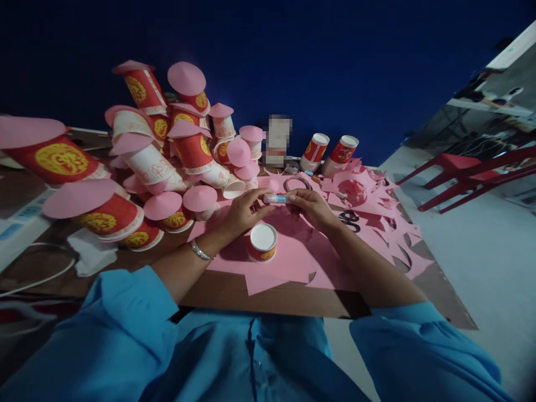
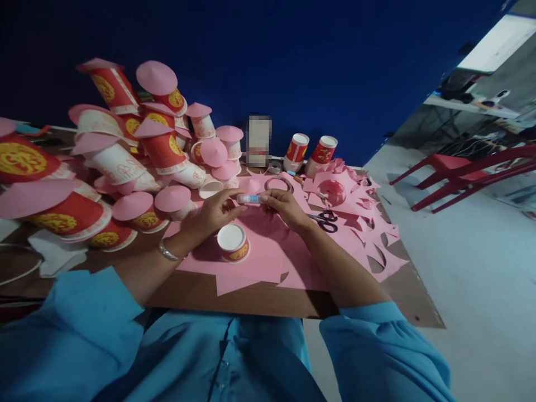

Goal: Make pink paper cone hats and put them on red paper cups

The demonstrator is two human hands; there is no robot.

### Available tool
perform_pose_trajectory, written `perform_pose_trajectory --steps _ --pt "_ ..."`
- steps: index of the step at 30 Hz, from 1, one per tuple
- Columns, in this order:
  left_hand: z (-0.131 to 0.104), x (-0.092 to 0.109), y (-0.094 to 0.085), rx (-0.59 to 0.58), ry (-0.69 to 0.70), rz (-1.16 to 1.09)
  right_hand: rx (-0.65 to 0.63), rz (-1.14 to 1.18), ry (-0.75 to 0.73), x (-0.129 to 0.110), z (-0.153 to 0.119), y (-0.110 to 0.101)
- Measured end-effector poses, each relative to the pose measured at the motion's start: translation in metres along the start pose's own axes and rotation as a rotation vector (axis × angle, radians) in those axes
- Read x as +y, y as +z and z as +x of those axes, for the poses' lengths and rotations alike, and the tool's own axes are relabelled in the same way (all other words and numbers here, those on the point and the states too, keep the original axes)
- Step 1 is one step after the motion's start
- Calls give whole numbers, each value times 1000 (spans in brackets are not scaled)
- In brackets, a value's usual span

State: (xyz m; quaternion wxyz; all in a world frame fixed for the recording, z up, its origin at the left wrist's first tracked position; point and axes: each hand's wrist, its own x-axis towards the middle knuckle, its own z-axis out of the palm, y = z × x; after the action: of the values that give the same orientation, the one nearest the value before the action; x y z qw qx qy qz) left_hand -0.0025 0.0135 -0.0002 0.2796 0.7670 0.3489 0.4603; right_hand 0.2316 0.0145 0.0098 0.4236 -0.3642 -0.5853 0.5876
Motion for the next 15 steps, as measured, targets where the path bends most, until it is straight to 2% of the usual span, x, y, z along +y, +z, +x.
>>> perform_pose_trajectory --steps 3,10,13,15 --pt "0 -2 0 23 56 53 -15 -2 21 0 1 1" --pt "0 2 0 -6 -73 -59 39 -118 -159 -6 0 2" --pt "1 0 1 -1 -41 0 43 -254 -234 -6 -1 -1" --pt "2 -3 3 5 -5 56 17 -441 -289 -6 -2 -3"
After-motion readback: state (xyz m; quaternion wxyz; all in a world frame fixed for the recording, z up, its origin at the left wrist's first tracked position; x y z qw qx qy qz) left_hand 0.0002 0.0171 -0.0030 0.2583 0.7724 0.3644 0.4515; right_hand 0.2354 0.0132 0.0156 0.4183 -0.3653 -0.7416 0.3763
